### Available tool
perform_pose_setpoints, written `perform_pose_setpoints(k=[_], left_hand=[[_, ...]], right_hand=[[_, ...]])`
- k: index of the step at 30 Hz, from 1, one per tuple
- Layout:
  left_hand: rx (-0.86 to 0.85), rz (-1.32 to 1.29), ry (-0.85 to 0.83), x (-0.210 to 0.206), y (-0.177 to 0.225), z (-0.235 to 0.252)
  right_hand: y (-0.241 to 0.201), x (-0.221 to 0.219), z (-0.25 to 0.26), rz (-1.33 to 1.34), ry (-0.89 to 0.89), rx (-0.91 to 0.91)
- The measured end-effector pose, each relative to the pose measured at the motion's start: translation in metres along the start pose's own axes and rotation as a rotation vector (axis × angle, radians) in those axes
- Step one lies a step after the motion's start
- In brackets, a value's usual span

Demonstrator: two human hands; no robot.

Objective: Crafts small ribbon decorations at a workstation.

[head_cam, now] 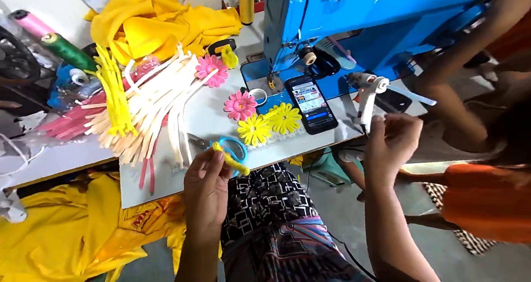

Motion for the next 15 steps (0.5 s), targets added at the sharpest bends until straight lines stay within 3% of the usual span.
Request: perform_pose_setpoints(k=[6, 11, 15], left_hand=[[0.046, -0.056, 0.029, -0.017, -0.014, 0.001], [0.021, -0.165, 0.061, -0.02, -0.018, -0.007], [0.03, -0.296, 0.078, -0.018, -0.023, -0.009]], right_hand=[[-0.088, -0.093, -0.052, 0.479, -0.53, 0.311], [-0.123, -0.137, -0.053, 0.898, -0.577, 0.211], [-0.131, -0.145, -0.049, 0.927, -0.565, 0.226]])
Point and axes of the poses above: each hand's wrist, its own z-axis towards the middle knuckle, its own x-axis out of the back of the hand, y = z × x, the point moved 5 cm from there along z, towards the middle knuckle, and after that the axes turned 15 degrees about -y, right-handed, at the moved point
